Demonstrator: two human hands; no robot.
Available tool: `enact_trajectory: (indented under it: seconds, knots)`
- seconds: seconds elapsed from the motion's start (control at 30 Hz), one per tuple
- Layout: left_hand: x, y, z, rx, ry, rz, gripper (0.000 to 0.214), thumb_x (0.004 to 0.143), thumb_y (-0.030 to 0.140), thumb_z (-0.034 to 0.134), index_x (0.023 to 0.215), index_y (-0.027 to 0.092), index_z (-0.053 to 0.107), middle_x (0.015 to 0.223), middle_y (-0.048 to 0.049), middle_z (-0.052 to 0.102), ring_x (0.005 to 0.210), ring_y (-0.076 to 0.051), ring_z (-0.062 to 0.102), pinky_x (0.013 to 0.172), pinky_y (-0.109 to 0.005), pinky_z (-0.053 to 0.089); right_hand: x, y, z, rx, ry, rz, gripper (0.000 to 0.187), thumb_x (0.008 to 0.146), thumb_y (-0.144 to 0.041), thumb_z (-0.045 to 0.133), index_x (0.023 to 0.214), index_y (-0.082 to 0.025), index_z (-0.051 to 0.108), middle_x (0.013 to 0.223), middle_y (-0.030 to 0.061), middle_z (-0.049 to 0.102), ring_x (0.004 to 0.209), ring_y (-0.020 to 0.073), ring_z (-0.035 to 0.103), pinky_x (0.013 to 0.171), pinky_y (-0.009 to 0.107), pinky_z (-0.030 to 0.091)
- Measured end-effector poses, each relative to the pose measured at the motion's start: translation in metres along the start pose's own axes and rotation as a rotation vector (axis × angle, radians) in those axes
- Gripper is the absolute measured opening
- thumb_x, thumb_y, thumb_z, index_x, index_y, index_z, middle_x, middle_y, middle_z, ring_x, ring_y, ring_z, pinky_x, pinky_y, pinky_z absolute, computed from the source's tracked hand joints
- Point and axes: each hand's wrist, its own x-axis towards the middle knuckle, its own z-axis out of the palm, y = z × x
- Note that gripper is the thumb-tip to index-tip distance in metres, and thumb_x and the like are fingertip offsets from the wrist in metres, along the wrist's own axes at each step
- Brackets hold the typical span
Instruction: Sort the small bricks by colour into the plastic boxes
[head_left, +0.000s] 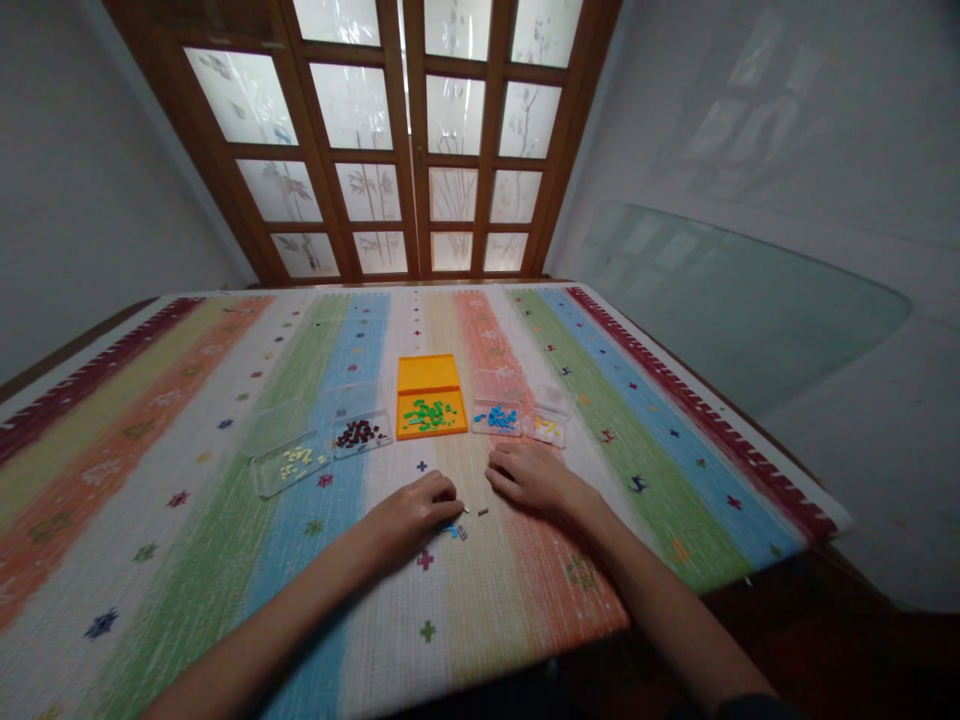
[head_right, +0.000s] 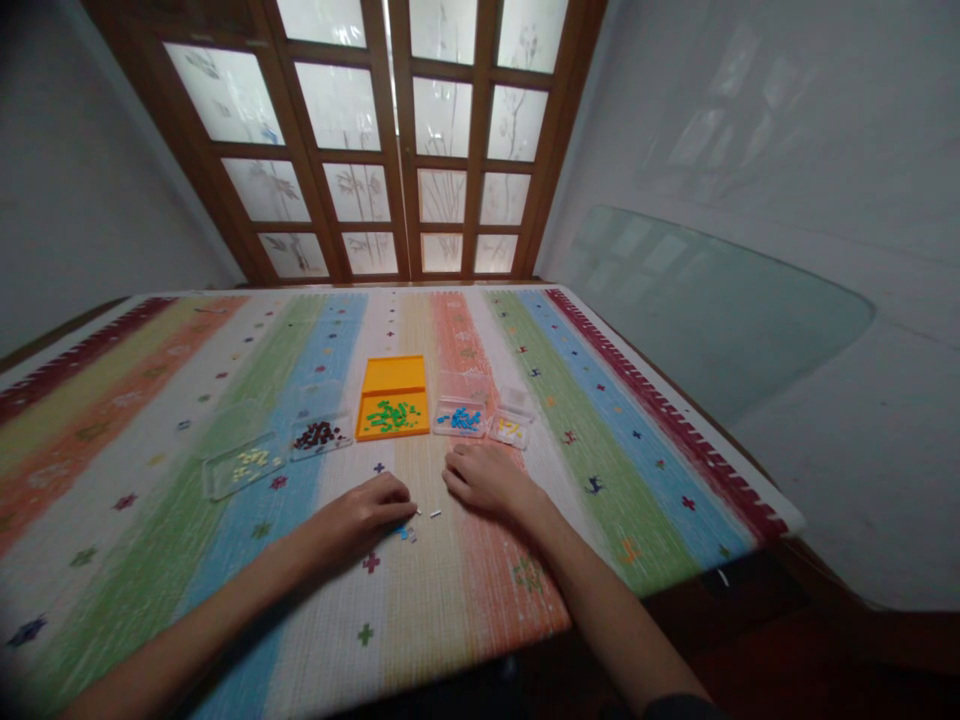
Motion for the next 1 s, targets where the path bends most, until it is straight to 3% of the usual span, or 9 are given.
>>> enact_trajectory:
  seconds: [0.2, 0.53, 0.8, 0.93, 1.0]
  knots:
    - [-0.003, 0.004, 0.000, 0.146, -0.023, 0.056, 0.019, 0.093, 0.002, 0.048, 0.098, 0.014, 0.062, 0.095, -0.0084, 0.064, 0.087, -0.020, 0.057, 0.076, -0.030, 0.051, 0.000, 0.001, 0.002, 0.003, 0.009, -0.004, 0.027, 0.100, -0.026, 0.046, 0.090, -0.015, 0.069, 0.093, 0.0094, 0.070, 0.079, 0.0175, 0.057, 0.071, 0.030, 0.033]
    - [-0.007, 0.007, 0.002, 0.128, -0.022, -0.005, 0.030, 0.080, -0.008, 0.048, 0.092, 0.017, 0.058, 0.093, -0.0054, 0.065, 0.085, -0.019, 0.055, 0.075, -0.030, 0.048, -0.001, -0.001, 0.000, 0.012, 0.021, -0.003, 0.027, 0.100, -0.027, 0.047, 0.088, -0.015, 0.068, 0.094, 0.0097, 0.070, 0.081, 0.0181, 0.058, 0.071, 0.031, 0.032]
    - [-0.013, 0.009, -0.002, 0.133, 0.006, -0.082, 0.022, 0.089, 0.000, 0.045, 0.089, 0.017, 0.059, 0.090, -0.0055, 0.063, 0.080, -0.018, 0.056, 0.071, -0.028, 0.047, 0.000, 0.000, -0.001, -0.012, 0.011, -0.007, 0.029, 0.101, -0.028, 0.046, 0.088, -0.015, 0.068, 0.095, 0.0098, 0.071, 0.081, 0.0182, 0.059, 0.071, 0.031, 0.032]
    - [-0.019, -0.006, -0.018, 0.076, 0.061, -0.133, 0.023, 0.096, 0.010, 0.042, 0.090, 0.017, 0.062, 0.090, -0.0069, 0.064, 0.079, -0.018, 0.058, 0.070, -0.029, 0.049, -0.001, -0.001, -0.003, -0.010, 0.006, -0.008, 0.029, 0.100, -0.027, 0.045, 0.087, -0.015, 0.068, 0.095, 0.0099, 0.071, 0.082, 0.0187, 0.059, 0.071, 0.032, 0.033]
    - [-0.023, -0.019, -0.033, 0.068, 0.143, -0.155, 0.022, 0.097, 0.016, 0.043, 0.094, 0.017, 0.065, 0.090, -0.0079, 0.066, 0.081, -0.019, 0.061, 0.072, -0.031, 0.051, -0.001, -0.001, -0.003, -0.012, 0.012, -0.011, 0.028, 0.100, -0.027, 0.046, 0.086, -0.015, 0.068, 0.095, 0.0099, 0.071, 0.082, 0.0188, 0.059, 0.071, 0.032, 0.032]
